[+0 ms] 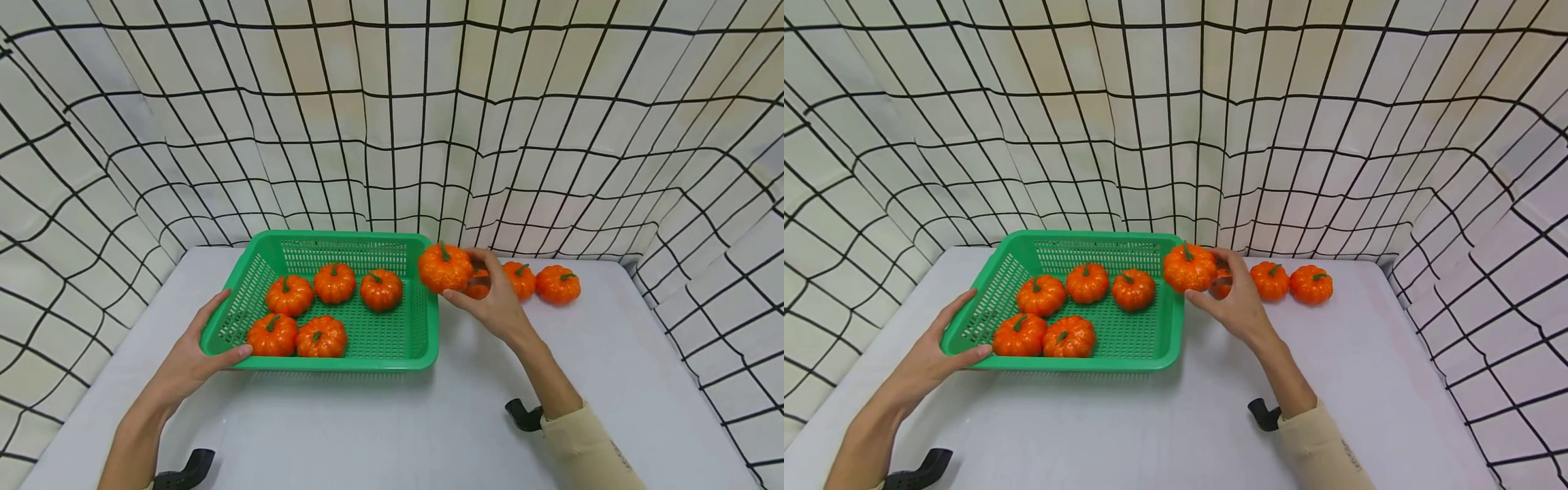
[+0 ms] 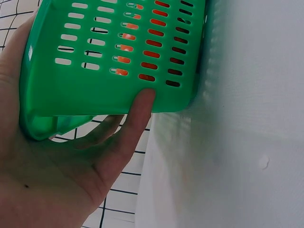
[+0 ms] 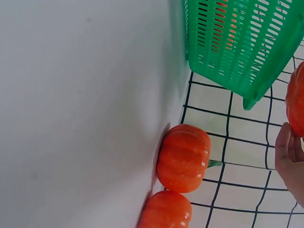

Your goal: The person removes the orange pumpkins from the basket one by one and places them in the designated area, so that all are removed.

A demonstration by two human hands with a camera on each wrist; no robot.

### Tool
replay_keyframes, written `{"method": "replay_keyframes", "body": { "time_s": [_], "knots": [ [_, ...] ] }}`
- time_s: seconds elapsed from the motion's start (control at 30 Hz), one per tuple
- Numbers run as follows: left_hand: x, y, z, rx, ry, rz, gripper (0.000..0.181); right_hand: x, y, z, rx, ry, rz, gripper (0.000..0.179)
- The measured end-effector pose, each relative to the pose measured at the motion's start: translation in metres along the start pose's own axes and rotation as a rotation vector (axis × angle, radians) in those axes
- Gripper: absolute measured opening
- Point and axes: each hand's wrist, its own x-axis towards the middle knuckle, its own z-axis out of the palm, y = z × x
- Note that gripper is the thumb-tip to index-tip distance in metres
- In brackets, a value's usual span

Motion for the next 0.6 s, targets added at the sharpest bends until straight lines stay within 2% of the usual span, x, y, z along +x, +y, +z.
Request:
{"method": "replay_keyframes", "body": {
  "time_s": [0.27, 0.6],
  "knots": [
    [0.000, 0.000, 0.000, -0.001, 0.000, 0.008, 0.103, -0.007, 0.010, -0.009, 0.010, -0.004, 0.029, 0.072],
    [0.001, -0.001, -0.001, -0.005, -0.006, 0.003, 0.102, -0.012, 0.021, -0.021, -0.050, -0.039, 0.088, 0.073]
  ]
}}
